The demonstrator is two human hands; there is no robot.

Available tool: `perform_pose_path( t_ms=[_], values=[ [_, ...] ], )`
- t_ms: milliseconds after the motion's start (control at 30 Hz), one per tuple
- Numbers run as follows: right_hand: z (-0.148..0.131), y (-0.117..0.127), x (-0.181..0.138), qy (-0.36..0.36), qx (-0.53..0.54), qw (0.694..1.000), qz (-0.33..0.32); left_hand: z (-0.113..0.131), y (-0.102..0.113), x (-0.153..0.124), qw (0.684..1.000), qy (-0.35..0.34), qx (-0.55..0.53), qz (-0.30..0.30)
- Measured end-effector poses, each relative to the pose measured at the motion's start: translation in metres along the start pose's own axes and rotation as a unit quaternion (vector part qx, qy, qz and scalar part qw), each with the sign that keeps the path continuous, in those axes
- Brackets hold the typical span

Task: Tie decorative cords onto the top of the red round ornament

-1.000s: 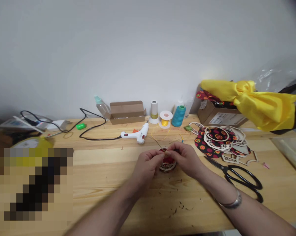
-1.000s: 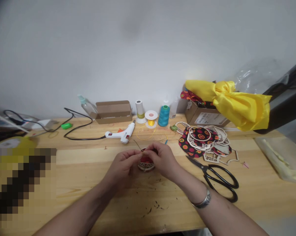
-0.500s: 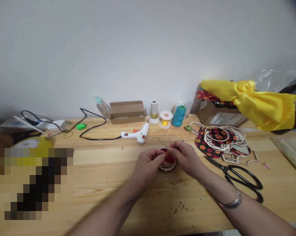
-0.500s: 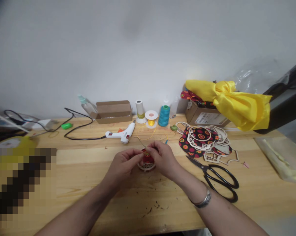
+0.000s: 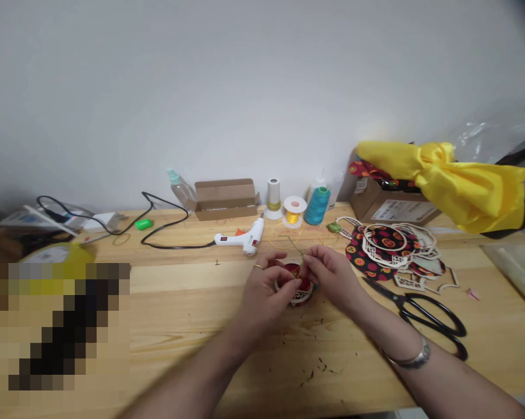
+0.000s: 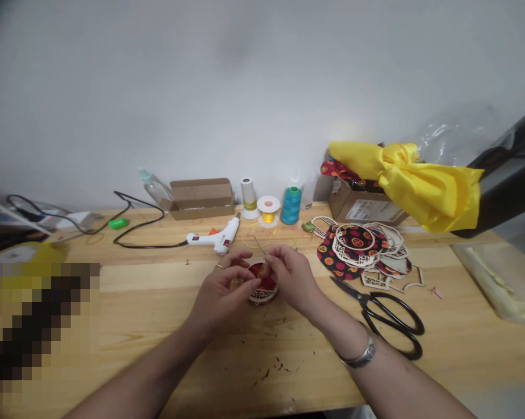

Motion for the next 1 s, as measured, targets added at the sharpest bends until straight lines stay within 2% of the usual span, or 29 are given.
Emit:
perform_pose_path(
  t_ms=[133,267,400,500,567,733,833,1000],
  values=[
    [-0.001,-0.011,-0.003,-0.046,0.126,0.99,-0.044,-0.002,-0.007,-0.003,0.999,-0.023,0.017,-0.016],
    [-0.001,-0.018,-0.006,-0.063,0.192,0.976,-0.081,-0.001,-0.015,-0.004,0.998,-0.027,-0.009,-0.051],
    [0.001,-0.018,-0.007,-0.074,0.216,0.971,-0.075,0.002,-0.018,-0.005,0.992,0.004,-0.107,-0.068],
    [0.002,-0.018,-0.008,-0.069,0.176,0.98,-0.068,-0.002,-0.022,-0.005,0.963,0.074,-0.249,-0.076],
    [0.002,-0.018,-0.007,-0.058,0.136,0.987,-0.064,-0.005,-0.024,-0.006,0.947,0.111,-0.29,-0.08],
    [-0.001,-0.017,-0.006,-0.024,0.049,0.997,-0.056,-0.015,-0.025,-0.005,0.945,0.167,-0.268,-0.089],
    [-0.004,-0.015,-0.007,-0.011,0.0,0.999,-0.049,-0.019,-0.025,-0.005,0.943,0.176,-0.265,-0.094],
    [-0.009,-0.015,-0.008,-0.004,-0.016,0.999,-0.05,-0.024,-0.026,-0.004,0.936,0.184,-0.284,-0.102]
  ],
)
Point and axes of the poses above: each hand's wrist, its own x-axis towards the middle knuckle, its own y-axis out of the back of the hand, z = x × y, the point moved 9 cm from there along x, towards the middle knuckle, and after that the axes turned 2 degrees about x, right-handed, at the moved point
